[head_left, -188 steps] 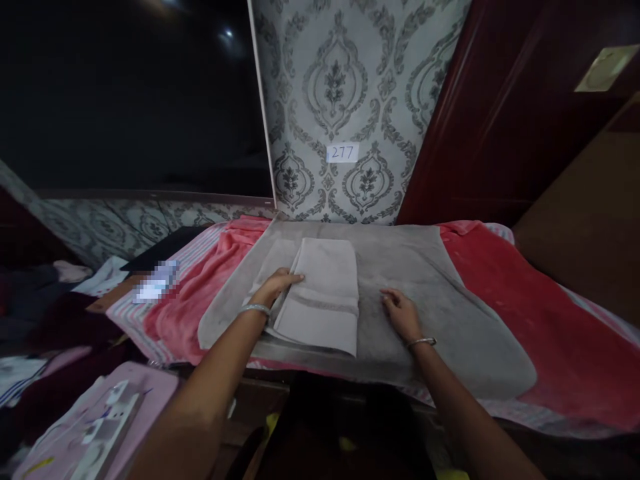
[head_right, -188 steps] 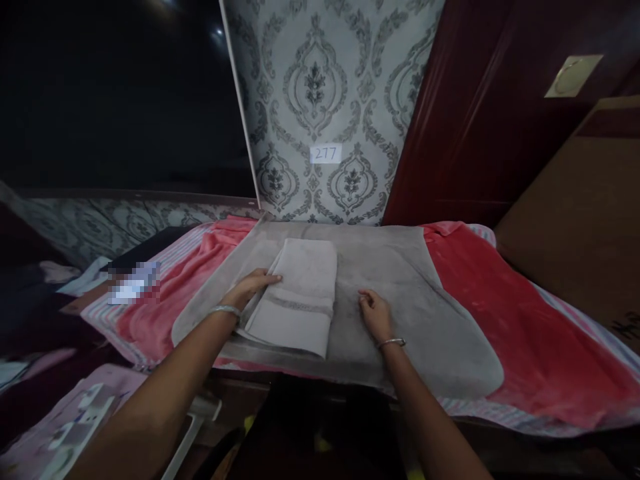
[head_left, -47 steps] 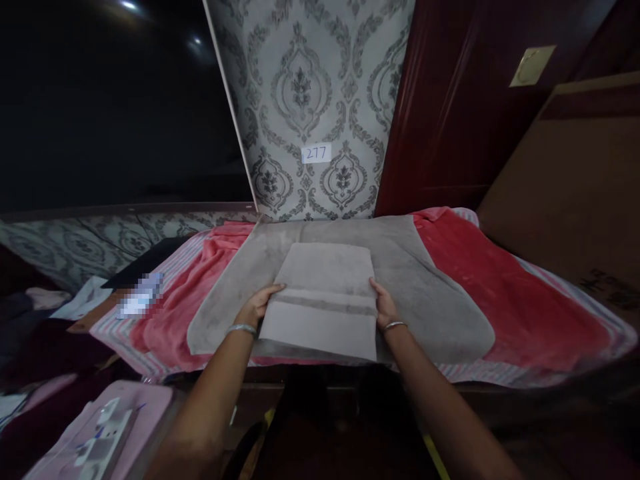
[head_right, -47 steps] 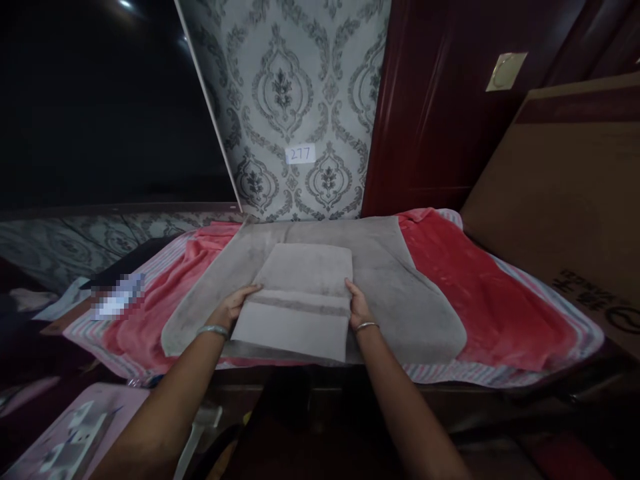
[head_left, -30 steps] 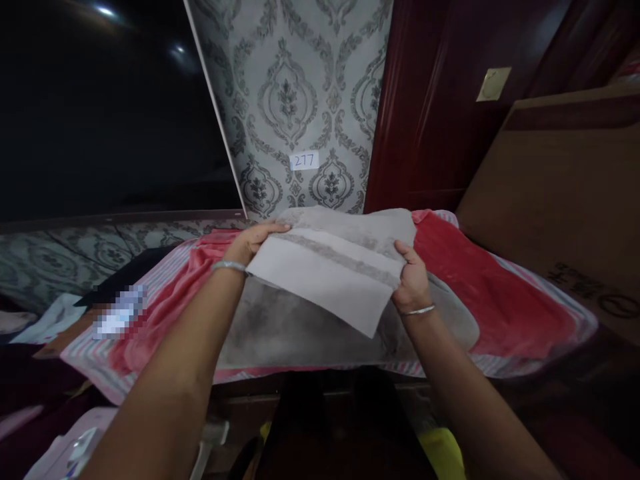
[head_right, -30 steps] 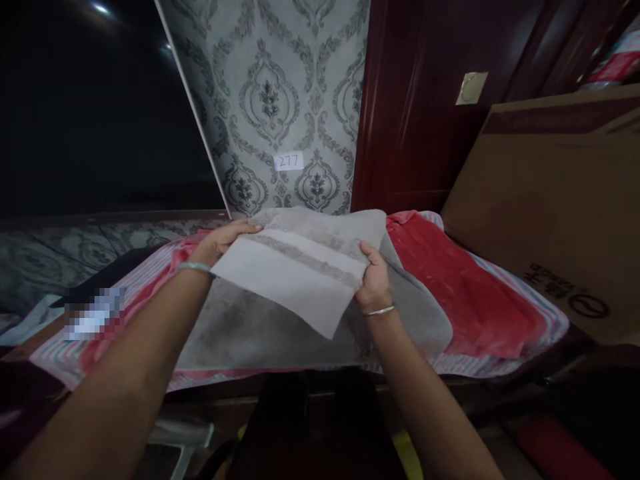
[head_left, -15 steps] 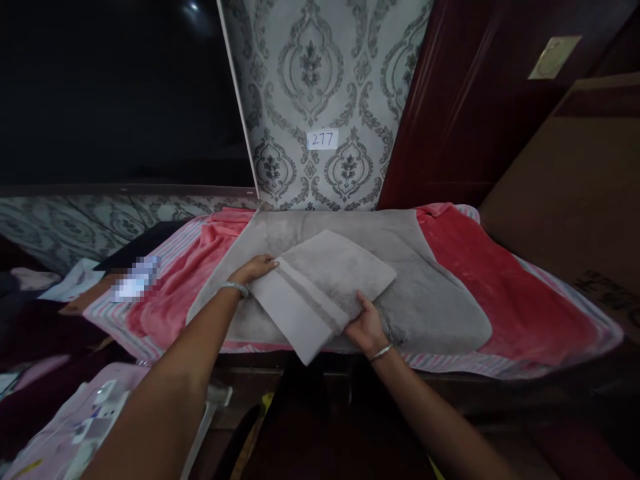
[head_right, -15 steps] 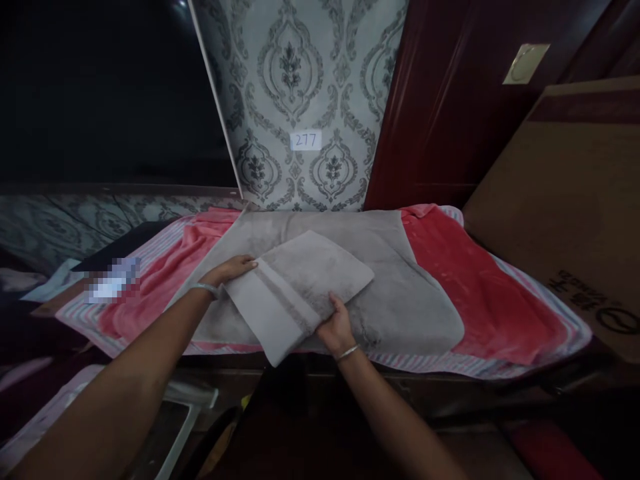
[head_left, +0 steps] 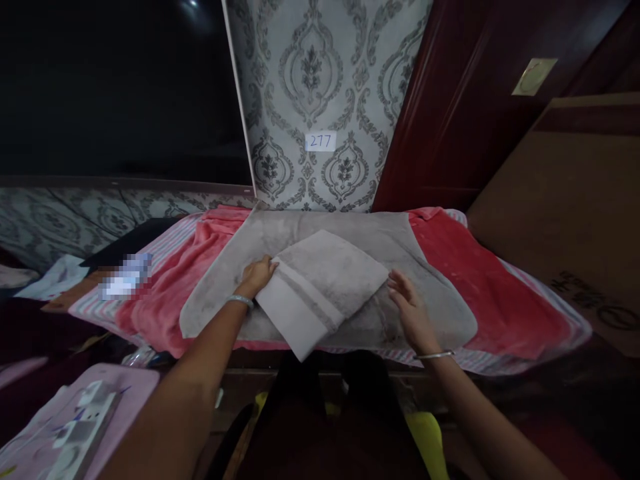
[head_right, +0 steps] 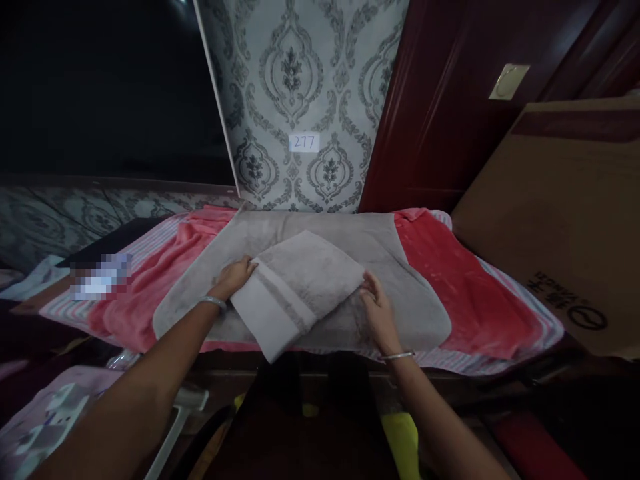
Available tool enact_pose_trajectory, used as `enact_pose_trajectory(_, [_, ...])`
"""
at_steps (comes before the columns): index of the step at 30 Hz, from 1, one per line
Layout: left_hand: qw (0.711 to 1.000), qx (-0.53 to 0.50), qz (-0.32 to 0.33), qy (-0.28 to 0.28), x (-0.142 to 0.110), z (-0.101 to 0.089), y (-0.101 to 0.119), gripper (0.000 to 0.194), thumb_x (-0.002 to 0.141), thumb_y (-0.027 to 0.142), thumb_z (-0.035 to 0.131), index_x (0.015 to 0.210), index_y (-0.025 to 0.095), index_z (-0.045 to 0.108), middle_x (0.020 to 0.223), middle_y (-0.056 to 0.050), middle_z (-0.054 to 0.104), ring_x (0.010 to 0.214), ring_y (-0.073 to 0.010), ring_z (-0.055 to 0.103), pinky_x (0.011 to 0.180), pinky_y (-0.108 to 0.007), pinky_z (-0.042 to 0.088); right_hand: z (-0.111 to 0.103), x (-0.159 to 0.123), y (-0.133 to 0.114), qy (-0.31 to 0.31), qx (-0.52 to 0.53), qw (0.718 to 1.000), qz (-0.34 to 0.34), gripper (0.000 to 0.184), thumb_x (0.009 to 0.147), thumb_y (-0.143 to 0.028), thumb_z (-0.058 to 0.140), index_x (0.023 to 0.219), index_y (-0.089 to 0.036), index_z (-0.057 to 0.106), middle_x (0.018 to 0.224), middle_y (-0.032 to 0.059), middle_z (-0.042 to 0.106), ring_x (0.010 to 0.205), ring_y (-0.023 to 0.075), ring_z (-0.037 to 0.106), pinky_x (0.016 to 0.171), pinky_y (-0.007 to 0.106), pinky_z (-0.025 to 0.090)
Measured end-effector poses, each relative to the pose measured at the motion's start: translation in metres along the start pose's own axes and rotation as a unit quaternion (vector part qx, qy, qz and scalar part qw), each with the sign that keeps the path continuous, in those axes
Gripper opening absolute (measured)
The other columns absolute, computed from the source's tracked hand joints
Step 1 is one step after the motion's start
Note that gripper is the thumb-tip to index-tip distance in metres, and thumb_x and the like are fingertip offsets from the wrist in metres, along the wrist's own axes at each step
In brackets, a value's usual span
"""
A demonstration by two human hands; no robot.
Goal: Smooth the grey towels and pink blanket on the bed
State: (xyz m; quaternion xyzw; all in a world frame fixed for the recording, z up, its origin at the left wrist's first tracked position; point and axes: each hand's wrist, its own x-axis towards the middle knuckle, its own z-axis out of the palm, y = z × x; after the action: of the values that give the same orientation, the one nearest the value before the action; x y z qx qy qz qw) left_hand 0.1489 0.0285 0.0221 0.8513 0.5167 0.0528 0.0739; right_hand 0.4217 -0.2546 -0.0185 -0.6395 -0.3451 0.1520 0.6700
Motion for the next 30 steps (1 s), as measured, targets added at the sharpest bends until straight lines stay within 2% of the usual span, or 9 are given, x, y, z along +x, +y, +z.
enact_pose_trajectory(3, [1.0, 0.022, 0.001, 0.0, 0.0, -0.014, 0.011, 0.043, 0.1, 0.038, 0.043, 0.132, 0.014, 0.06, 0.125, -0.02, 0.071, 0.121, -0.0314, 0.064, 0.103, -0.043, 0.048, 0.028, 0.029, -0.014, -0.142, -0.145, 0.97, -0.134, 0.06, 0.09, -0.05, 0.055, 0.142, -0.02, 0.058, 0.148, 0.0131, 0.056, 0.135, 0.0286, 0.052, 0.117, 0.053, 0.039])
enact_pose_trajectory(7, [0.996, 0.047, 0.013, 0.08, -0.016, -0.019, 0.042, 0.056, 0.102, 0.039, 0.038, 0.147, 0.008, 0.048, 0.154, -0.024, 0.048, 0.148, -0.0348, 0.039, 0.12, -0.055, 0.03, 0.097, 0.053, -0.031, -0.268, -0.278, 0.888, -0.252, 0.06, 0.1, -0.043, 0.038, 0.151, -0.015, 0.049, 0.155, 0.0147, 0.048, 0.145, 0.0261, 0.042, 0.124, 0.051, 0.029])
enact_pose_trajectory(9, [0.992, 0.055, 0.026, 0.109, -0.031, -0.006, 0.057, 0.063, 0.102, 0.042, 0.035, 0.153, 0.007, 0.042, 0.163, -0.023, 0.036, 0.154, -0.0358, 0.027, 0.123, -0.057, 0.025, 0.131, 0.056, -0.034, -0.301, -0.32, 0.847, -0.3, 0.06, 0.103, -0.039, 0.033, 0.157, -0.014, 0.042, 0.16, 0.0136, 0.041, 0.15, 0.0245, 0.034, 0.126, 0.048, 0.026])
enact_pose_trajectory(12, [0.994, 0.068, 0.04, 0.08, -0.052, 0.024, 0.069, 0.067, 0.101, 0.047, 0.036, 0.155, 0.007, 0.04, 0.165, -0.022, 0.032, 0.154, -0.0396, 0.024, 0.122, -0.063, 0.024, 0.164, 0.06, -0.025, -0.369, -0.377, 0.786, -0.321, 0.058, 0.105, -0.036, 0.03, 0.16, -0.018, 0.036, 0.164, 0.0099, 0.035, 0.154, 0.0226, 0.026, 0.126, 0.048, 0.023])
enact_pose_trajectory(16, [0.994, 0.085, 0.041, 0.054, -0.059, 0.046, 0.068, 0.068, 0.101, 0.047, 0.037, 0.156, 0.006, 0.038, 0.163, -0.024, 0.033, 0.153, -0.0417, 0.026, 0.121, -0.067, 0.024, 0.165, 0.098, 0.001, -0.43, -0.47, 0.714, -0.289, 0.057, 0.105, -0.044, 0.035, 0.159, -0.026, 0.039, 0.166, 0.0056, 0.032, 0.155, 0.0241, 0.022, 0.126, 0.05, 0.02])
enact_pose_trajectory(19, [0.993, 0.092, 0.047, 0.061, -0.056, 0.046, 0.066, 0.067, 0.101, 0.046, 0.038, 0.157, 0.008, 0.039, 0.163, -0.023, 0.034, 0.153, -0.0415, 0.026, 0.12, -0.067, 0.025, 0.144, 0.144, 0.015, -0.375, -0.537, 0.719, -0.232, 0.062, 0.105, -0.051, 0.036, 0.162, -0.026, 0.033, 0.169, 0.0063, 0.023, 0.155, 0.0281, 0.02, 0.125, 0.051, 0.02])
enact_pose_trajectory(22, [0.993, 0.093, 0.045, 0.065, -0.055, 0.044, 0.066, 0.067, 0.101, 0.045, 0.039, 0.157, 0.008, 0.038, 0.163, -0.022, 0.035, 0.153, -0.0408, 0.026, 0.121, -0.066, 0.024, 0.123, 0.177, 0.022, -0.323, -0.557, 0.753, -0.134, 0.066, 0.105, -0.052, 0.034, 0.164, -0.024, 0.028, 0.168, 0.0094, 0.027, 0.151, 0.0293, 0.031, 0.12, 0.048, 0.029])
enact_pose_trajectory(26, [0.994, 0.066, 0.046, 0.07, -0.055, 0.043, 0.066, 0.066, 0.1, 0.044, 0.04, 0.156, 0.008, 0.04, 0.163, -0.021, 0.036, 0.154, -0.0404, 0.025, 0.122, -0.066, 0.022, 0.11, 0.184, 0.025, -0.255, -0.531, 0.804, -0.08, 0.058, 0.105, -0.046, 0.033, 0.153, -0.016, 0.047, 0.15, 0.0168, 0.053, 0.138, 0.0296, 0.047, 0.114, 0.042, 0.036])
enact_pose_trajectory(30, [0.993, -0.024, 0.046, 0.105, -0.061, 0.041, 0.059, 0.056, 0.097, 0.04, 0.047, 0.145, 0.014, 0.056, 0.159, -0.019, 0.043, 0.153, -0.0364, 0.029, 0.125, -0.06, 0.021, 0.109, 0.183, 0.021, -0.236, -0.518, 0.821, -0.041, 0.053, 0.104, -0.046, 0.038, 0.139, -0.013, 0.061, 0.136, 0.0192, 0.063, 0.13, 0.0302, 0.055, 0.109, 0.037, 0.04])
